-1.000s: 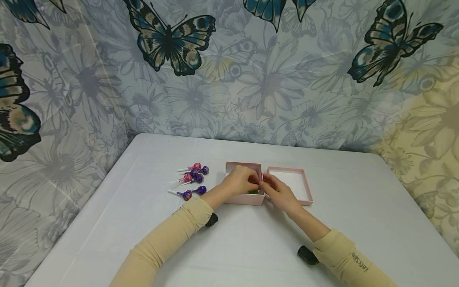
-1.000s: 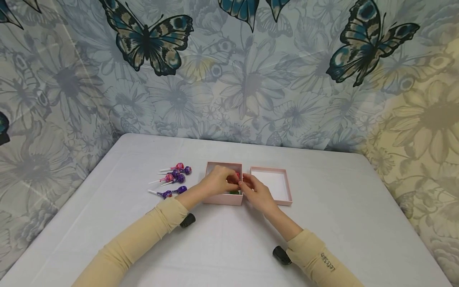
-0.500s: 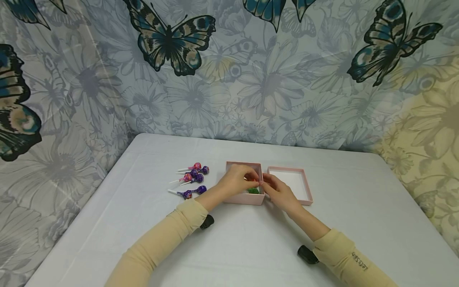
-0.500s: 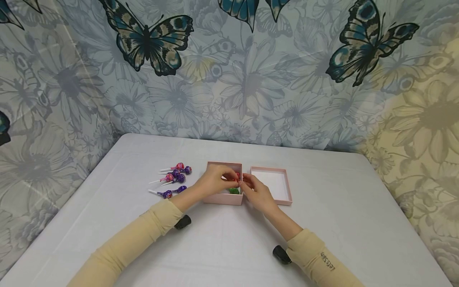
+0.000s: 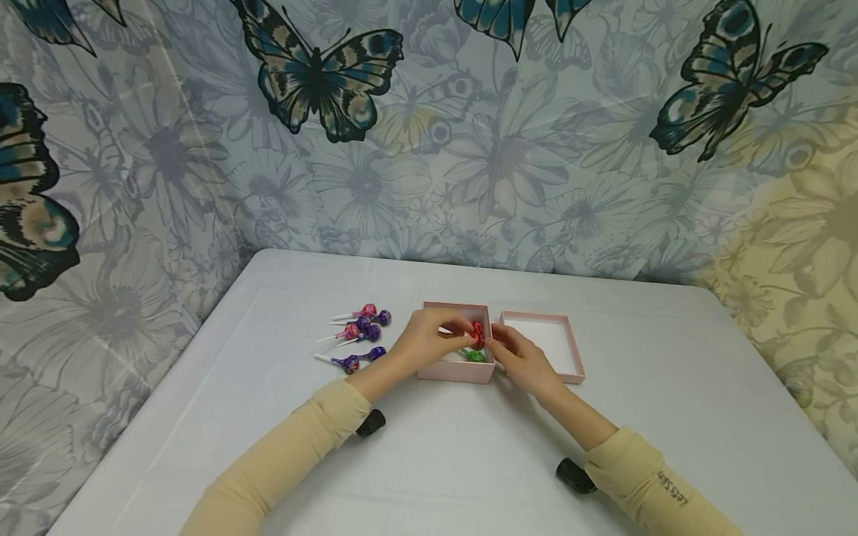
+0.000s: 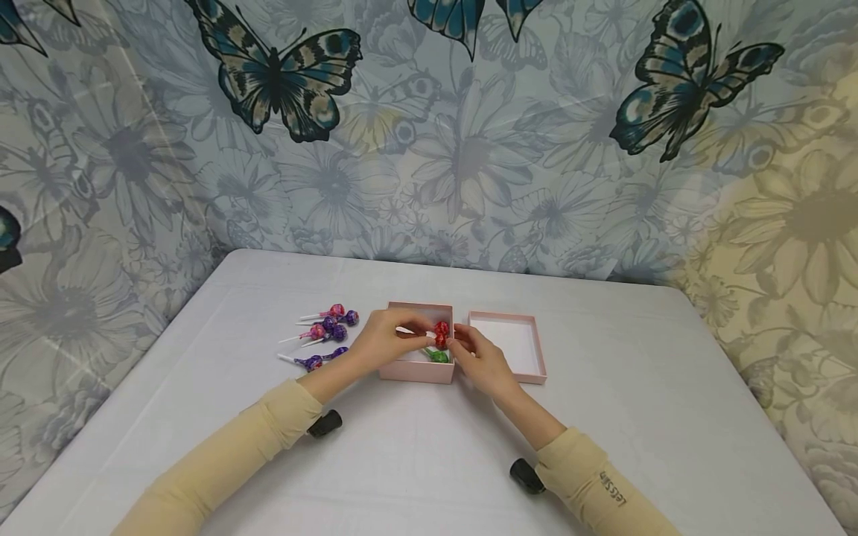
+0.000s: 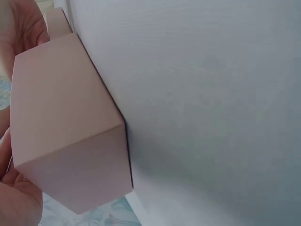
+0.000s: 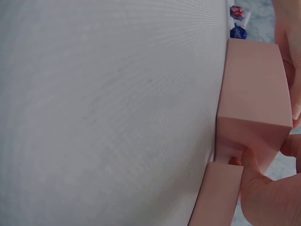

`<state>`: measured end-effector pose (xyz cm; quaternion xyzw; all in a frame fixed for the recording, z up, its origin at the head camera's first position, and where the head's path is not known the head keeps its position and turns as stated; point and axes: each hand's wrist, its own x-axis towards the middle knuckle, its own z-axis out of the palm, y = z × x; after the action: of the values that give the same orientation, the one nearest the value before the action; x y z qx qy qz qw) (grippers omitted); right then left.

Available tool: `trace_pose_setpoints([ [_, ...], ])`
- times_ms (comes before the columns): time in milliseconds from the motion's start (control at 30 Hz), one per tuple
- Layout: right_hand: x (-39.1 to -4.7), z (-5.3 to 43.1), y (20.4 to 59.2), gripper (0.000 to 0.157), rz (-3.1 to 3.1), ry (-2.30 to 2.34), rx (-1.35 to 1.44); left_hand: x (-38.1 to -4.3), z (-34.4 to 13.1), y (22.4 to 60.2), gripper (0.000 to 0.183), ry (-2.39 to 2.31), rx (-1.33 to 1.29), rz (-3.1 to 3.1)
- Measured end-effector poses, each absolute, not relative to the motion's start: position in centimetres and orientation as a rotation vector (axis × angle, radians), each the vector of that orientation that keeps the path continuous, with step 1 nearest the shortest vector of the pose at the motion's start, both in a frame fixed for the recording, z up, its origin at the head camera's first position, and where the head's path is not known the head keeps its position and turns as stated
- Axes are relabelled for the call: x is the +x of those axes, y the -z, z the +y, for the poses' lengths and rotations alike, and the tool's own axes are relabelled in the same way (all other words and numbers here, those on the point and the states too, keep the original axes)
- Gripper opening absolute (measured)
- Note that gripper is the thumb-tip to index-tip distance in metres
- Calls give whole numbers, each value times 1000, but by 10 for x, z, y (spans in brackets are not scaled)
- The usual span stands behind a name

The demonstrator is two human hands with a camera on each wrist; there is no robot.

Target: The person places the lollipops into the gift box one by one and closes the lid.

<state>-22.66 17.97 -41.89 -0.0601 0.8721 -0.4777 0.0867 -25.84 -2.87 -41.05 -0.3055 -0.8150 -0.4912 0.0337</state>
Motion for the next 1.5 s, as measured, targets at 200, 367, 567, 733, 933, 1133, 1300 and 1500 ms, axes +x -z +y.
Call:
trace_pose_setpoints([
  [200, -226, 180, 420, 53, 2588, 1419, -167, -250, -39, 411, 20, 1674, -812, -2434],
  [367, -226, 179, 419, 54, 2574, 1422, -136, -242, -50, 410, 23, 1798, -685, -2418],
  [567, -227, 179, 417, 54, 2568, 1424, -129, -233, -66, 407, 27, 1873, -587, -2420],
  [733, -226, 180, 416, 54, 2565, 1425, -141, -226, -82, 406, 23, 1871, -504, -2443],
  [933, -227, 180, 418, 53, 2564, 1430, -146, -219, -100, 407, 27, 1828, -442, -2492],
  [1133, -227, 180, 419, 53, 2568, 1432, -153, -214, -118, 414, 26, 1822, -416, -2494],
  [1300, -227, 179, 418, 53, 2565, 1430, -147, -212, -134, 417, 29, 1802, -393, -2500],
  [1500, -226, 179, 417, 53, 2564, 1428, -138, -211, -152, 419, 31, 1756, -334, -2571],
])
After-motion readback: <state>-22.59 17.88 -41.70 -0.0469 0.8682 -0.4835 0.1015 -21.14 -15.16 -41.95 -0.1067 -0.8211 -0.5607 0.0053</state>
